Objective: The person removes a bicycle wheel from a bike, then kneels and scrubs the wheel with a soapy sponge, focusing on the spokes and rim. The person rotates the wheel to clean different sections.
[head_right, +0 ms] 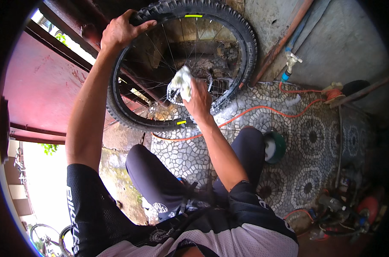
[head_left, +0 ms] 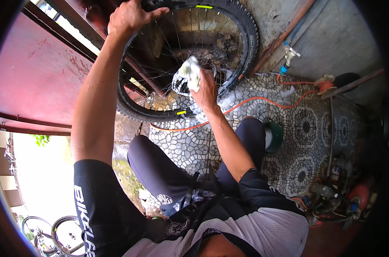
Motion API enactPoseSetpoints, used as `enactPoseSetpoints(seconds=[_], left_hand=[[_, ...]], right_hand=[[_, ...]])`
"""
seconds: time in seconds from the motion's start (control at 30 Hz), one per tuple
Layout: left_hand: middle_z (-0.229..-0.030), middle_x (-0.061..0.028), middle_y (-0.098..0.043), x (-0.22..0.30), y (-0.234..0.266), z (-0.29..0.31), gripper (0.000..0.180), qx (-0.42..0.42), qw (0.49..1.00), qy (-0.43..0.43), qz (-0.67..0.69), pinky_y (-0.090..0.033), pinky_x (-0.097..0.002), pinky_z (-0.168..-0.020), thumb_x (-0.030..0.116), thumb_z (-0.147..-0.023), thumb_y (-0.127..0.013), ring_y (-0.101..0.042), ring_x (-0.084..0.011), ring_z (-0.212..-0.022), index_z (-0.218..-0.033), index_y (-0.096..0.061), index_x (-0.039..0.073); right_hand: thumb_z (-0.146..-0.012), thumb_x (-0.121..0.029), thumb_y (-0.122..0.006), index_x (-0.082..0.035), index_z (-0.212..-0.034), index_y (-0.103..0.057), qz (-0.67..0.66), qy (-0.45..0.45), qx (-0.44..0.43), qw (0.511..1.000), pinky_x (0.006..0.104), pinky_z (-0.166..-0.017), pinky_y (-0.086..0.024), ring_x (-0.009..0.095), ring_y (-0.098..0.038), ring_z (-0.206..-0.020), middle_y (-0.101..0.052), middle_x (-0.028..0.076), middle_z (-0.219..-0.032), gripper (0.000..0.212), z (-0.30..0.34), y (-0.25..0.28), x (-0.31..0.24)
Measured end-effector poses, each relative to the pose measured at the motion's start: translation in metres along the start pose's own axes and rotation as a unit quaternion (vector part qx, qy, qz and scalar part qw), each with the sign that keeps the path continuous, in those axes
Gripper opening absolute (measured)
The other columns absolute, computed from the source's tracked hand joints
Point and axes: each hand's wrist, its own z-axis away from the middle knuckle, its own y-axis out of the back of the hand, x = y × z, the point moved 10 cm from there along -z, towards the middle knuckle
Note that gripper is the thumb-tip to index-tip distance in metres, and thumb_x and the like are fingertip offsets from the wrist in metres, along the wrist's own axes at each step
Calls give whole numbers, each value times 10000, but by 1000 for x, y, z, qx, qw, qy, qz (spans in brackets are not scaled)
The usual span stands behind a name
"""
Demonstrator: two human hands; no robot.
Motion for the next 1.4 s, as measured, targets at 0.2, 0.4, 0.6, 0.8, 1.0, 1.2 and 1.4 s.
enactPoseSetpoints(seconds=[0.2, 0.4, 0.6, 0.8, 1.0, 1.2, 1.4], left_hand=[[-1151, -233, -754, 2, 0, -1, 1001, -16, 1000, 13, 18, -560, -502, -986, 855, -721, -719, -712, -402, -1138, -1389, -649, 113], [-1139, -226, -759, 2, 5, 1, 1015, -19, 1000, 11, 20, -562, -511, -980, 886, -712, -694, -715, -396, -1136, -1396, -653, 136], [-1132, -251, -749, 2, 13, 2, 841, -26, 999, 38, -18, -561, -487, -970, 749, -790, -731, -713, -398, -1121, -1269, -681, 59], [-1133, -258, -747, 4, 20, 3, 864, -75, 995, 48, 54, -566, -499, -962, 747, -786, -741, -710, -414, -1122, -1281, -678, 41], [-1136, -254, -748, 3, 11, 4, 930, -45, 998, 27, 42, -566, -503, -966, 790, -761, -731, -711, -411, -1128, -1344, -662, 68], [-1131, -232, -758, 5, 14, 3, 967, -42, 998, 20, 38, -568, -507, -968, 838, -734, -717, -718, -401, -1123, -1355, -667, 99], [-1077, -236, -760, 7, 19, 7, 811, -15, 999, 8, 29, -573, -487, -926, 747, -826, -700, -726, -407, -1073, -1264, -699, 65]], right_hand=[[-719, -172, -888, -133, -1222, -681, -21, -19, -66, 997, 479, -896, -530, 336, -624, -1048, -678, 125, -1037, 545, -3, 18, -19], [-826, -220, -809, -133, -1087, -735, -21, 321, -3, 947, 443, -964, -480, 270, -591, -1150, -668, 70, -1129, 285, -75, -35, -194], [-852, -252, -762, -158, -948, -803, 193, 309, -186, 913, 443, -923, -433, 234, -563, -1124, -667, 47, -1135, 140, -53, -63, -151], [-970, -290, -618, -137, -1036, -789, 64, 462, -91, 880, 437, -958, -434, 225, -555, -1193, -658, 65, -1191, 239, -19, -73, -240], [-832, -204, -721, -130, -808, -806, 238, 362, -175, 884, 387, -838, -420, 202, -566, -1015, -669, 13, -955, 115, -39, -62, -177], [-889, -208, -664, -120, -899, -803, 34, 448, -54, 892, 377, -877, -455, 218, -579, -1073, -677, 23, -1043, 165, -13, -80, -249], [-844, -196, -699, -72, -888, -816, 236, 353, -234, 875, 398, -944, -482, 246, -562, -1084, -640, 77, -1134, 176, -21, -90, -136]])
